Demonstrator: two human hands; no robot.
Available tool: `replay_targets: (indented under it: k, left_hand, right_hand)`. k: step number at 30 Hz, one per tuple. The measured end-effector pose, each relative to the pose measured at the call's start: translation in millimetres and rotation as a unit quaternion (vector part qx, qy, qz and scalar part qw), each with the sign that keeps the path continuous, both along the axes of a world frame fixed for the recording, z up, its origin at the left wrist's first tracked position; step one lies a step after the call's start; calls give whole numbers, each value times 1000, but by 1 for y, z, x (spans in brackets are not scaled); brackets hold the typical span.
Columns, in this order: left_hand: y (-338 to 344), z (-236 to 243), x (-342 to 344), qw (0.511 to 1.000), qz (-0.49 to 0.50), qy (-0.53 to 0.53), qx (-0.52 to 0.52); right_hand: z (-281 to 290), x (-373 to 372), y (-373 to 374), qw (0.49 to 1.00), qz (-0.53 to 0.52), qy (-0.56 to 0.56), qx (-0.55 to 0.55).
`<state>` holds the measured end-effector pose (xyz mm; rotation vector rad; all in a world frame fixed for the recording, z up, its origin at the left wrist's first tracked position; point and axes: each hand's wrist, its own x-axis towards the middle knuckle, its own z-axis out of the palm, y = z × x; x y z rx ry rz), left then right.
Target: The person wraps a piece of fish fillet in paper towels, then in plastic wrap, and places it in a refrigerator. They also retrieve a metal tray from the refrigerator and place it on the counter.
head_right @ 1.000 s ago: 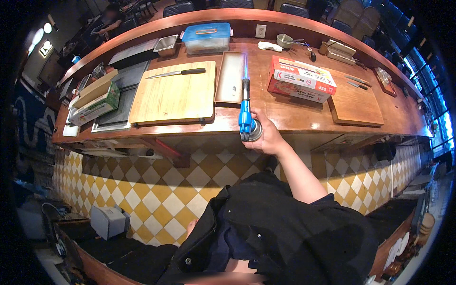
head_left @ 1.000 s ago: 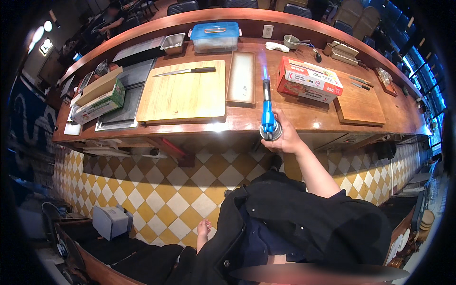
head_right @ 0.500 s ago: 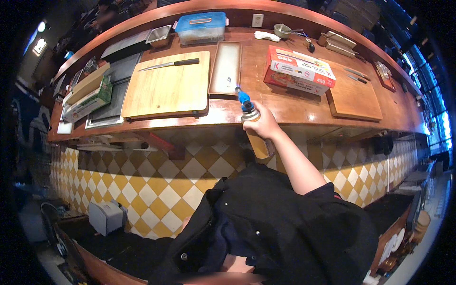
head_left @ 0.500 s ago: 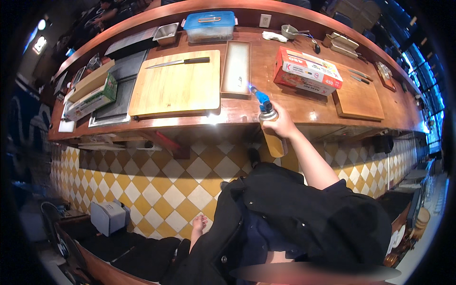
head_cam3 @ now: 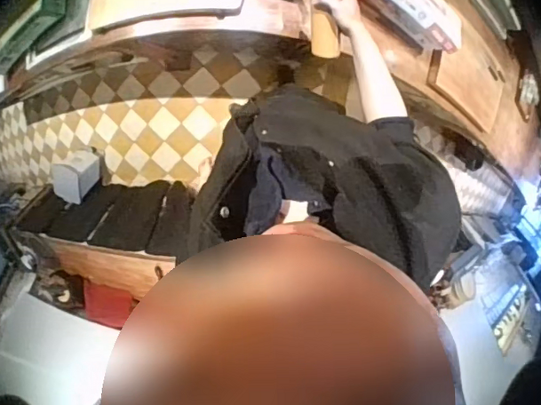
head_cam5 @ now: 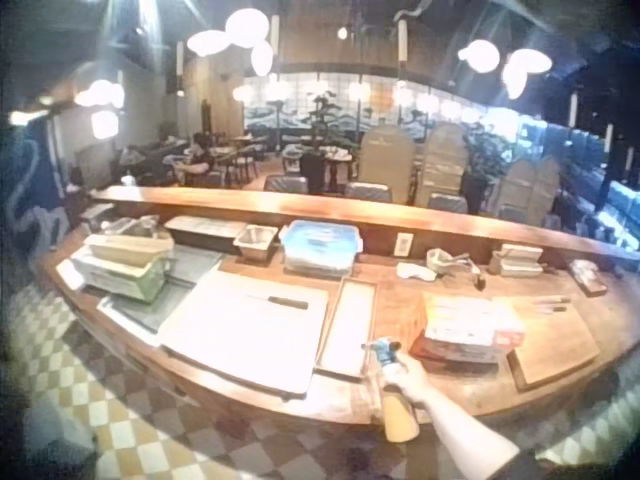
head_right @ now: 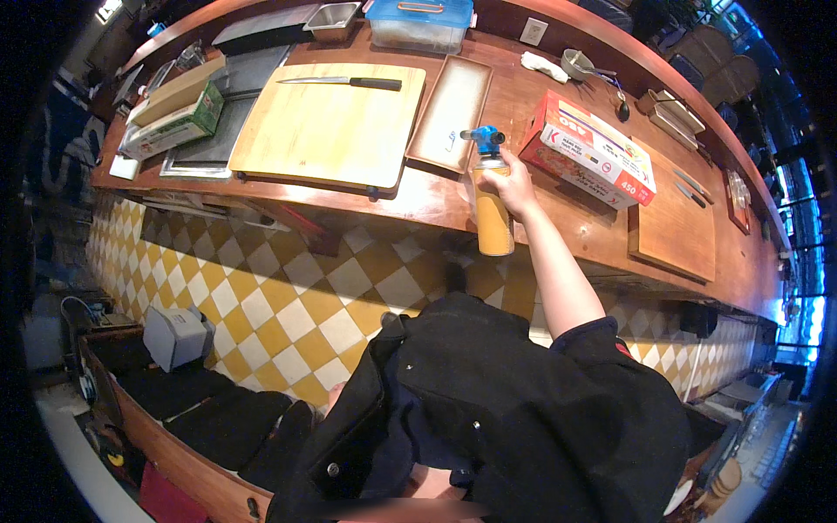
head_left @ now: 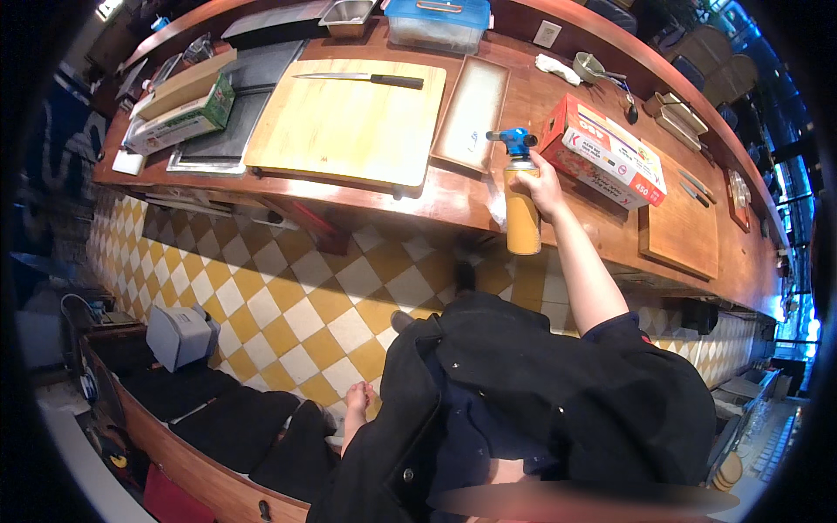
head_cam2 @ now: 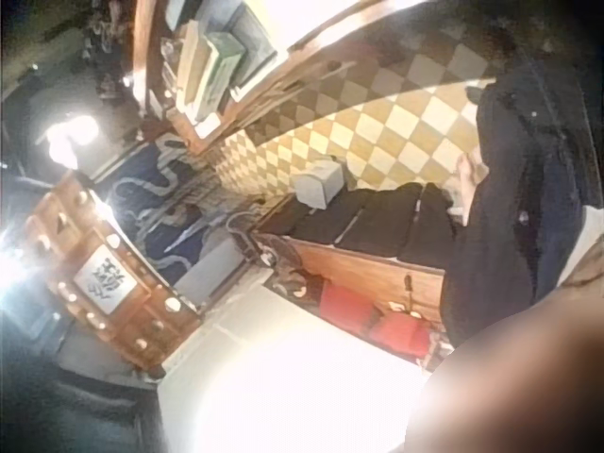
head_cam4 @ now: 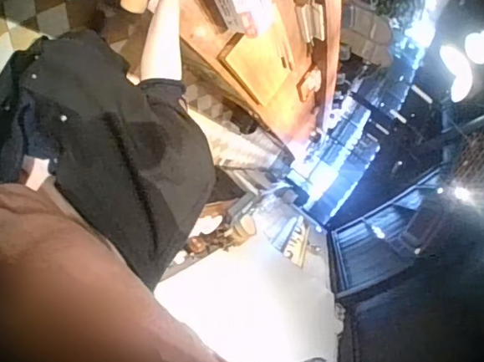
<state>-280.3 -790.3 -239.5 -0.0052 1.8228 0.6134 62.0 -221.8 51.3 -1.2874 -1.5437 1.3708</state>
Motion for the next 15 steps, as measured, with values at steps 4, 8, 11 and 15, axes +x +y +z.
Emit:
replay_targets:
  k: [4,8,11,15]
  left_hand:
    - [4,-11,34,987,73,-143,-25]
    - [32,-34,68,995,17,-73,61]
    - [62,-37,79,997,-9,-16,79]
    - [104,-25,78,996,47,-17,68]
  right_hand:
    - [6,0,12,999,3,24,-39]
    - [0,3,33,999,22,8,-37]
    - [5,2,40,998,35,-4,-56]
    - [6,9,54,992,100,-27,-68]
